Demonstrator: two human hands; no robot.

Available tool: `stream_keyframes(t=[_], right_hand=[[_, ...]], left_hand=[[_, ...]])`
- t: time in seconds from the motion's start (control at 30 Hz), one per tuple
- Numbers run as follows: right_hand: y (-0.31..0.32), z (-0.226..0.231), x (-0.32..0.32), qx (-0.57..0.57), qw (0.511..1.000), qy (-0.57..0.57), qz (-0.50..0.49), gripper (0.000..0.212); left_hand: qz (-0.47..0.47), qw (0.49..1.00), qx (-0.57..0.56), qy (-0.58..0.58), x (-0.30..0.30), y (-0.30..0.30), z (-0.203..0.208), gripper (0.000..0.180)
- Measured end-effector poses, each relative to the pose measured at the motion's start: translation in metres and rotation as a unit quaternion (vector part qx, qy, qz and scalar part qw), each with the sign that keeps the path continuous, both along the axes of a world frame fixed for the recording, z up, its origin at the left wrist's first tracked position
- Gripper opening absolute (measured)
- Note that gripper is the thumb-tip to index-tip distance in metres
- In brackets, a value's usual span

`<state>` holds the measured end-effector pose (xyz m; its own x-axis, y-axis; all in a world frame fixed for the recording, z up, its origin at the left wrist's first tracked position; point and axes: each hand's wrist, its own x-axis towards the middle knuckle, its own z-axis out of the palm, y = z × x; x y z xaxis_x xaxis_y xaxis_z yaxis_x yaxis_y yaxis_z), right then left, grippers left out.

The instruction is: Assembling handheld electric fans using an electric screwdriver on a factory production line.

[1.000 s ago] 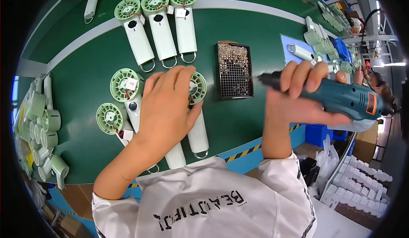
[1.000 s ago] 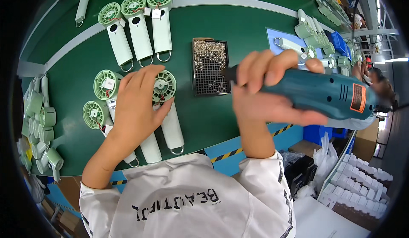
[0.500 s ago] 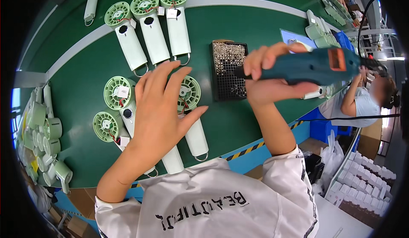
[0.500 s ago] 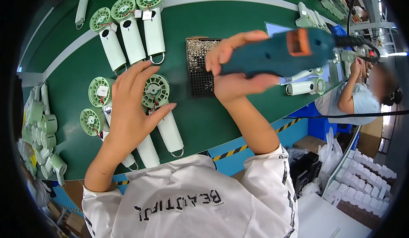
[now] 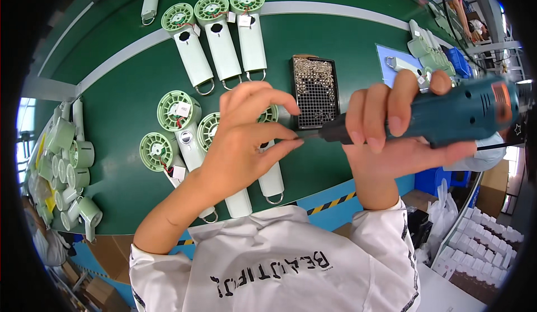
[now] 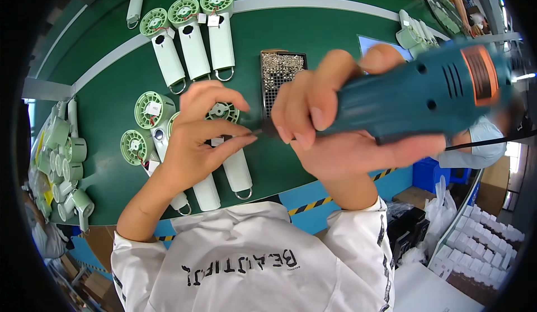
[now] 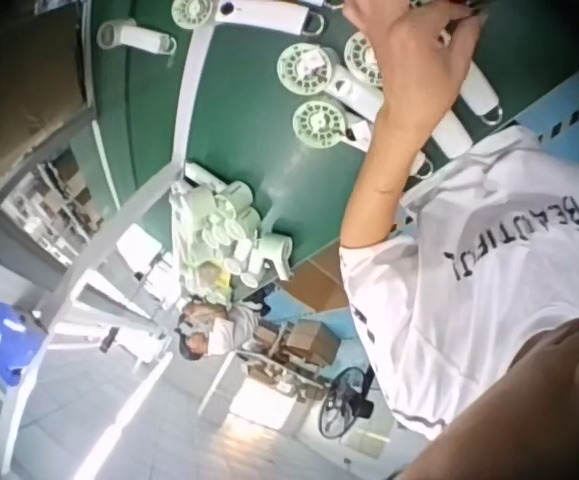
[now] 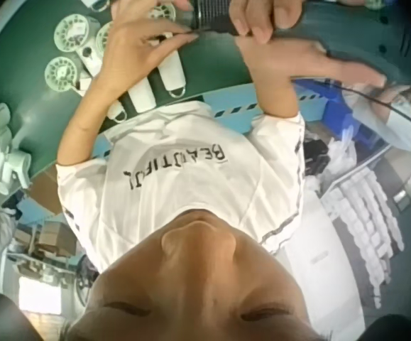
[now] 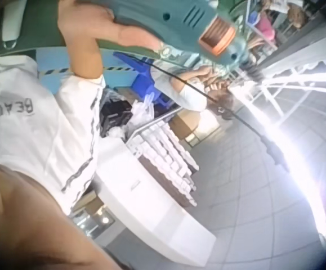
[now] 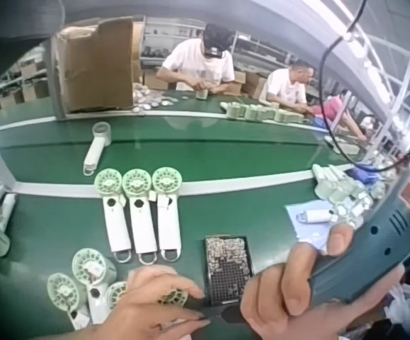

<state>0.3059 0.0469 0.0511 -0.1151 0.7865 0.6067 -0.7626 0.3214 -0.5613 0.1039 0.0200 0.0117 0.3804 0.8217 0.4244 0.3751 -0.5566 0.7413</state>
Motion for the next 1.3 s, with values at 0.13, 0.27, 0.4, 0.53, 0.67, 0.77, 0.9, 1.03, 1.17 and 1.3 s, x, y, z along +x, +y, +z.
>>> stream_keyframes(t=[0.13, 0.27, 0.4, 0.53, 0.67, 0.77, 0.9, 1.03, 1.17, 1.3], right_hand=[[0.020, -0.010, -0.008, 0.061, 0.983, -0.054, 0.165, 0.086], [0.017, -0.017, -0.031, 0.093, 0.993, -0.070, -0.038, 0.098], [0.016, -0.015, -0.036, 0.089, 0.992, -0.078, -0.029, 0.099], [0.020, -0.012, -0.039, 0.089, 0.992, -0.088, -0.025, 0.100], [0.036, -0.024, -0.034, 0.072, 0.995, -0.041, 0.049, 0.098], [0.040, -0.029, -0.044, 0.103, 0.993, -0.047, 0.042, 0.097], [0.038, -0.036, -0.056, 0.073, 0.994, -0.077, 0.019, 0.098], [0.036, -0.046, -0.068, 0.033, 0.993, -0.115, -0.013, 0.099], [0.039, -0.052, -0.078, -0.003, 0.986, -0.158, -0.047, 0.100], [0.039, -0.053, -0.093, -0.044, 0.975, -0.203, -0.080, 0.101]], left_hand=[[0.004, 0.999, 0.027, 0.035, -0.003, 0.000, -0.007, 0.014], [0.076, 0.997, -0.022, 0.013, -0.006, 0.004, -0.015, 0.013], [0.081, 0.996, -0.024, 0.015, -0.010, 0.012, -0.019, 0.013], [0.076, 0.997, -0.026, -0.018, -0.016, 0.014, -0.021, 0.013], [0.061, 0.998, 0.016, -0.005, -0.018, 0.016, -0.018, 0.013], [0.086, 0.996, -0.032, -0.018, -0.019, 0.019, -0.023, 0.016], [0.121, 0.992, -0.035, 0.004, -0.020, 0.017, -0.021, 0.020], [0.120, 0.991, -0.060, -0.022, -0.021, 0.014, -0.030, 0.026], [0.112, 0.990, -0.080, -0.029, -0.023, 0.013, -0.023, 0.030], [0.111, 0.993, -0.031, -0.036, -0.021, 0.014, -0.026, 0.052]])
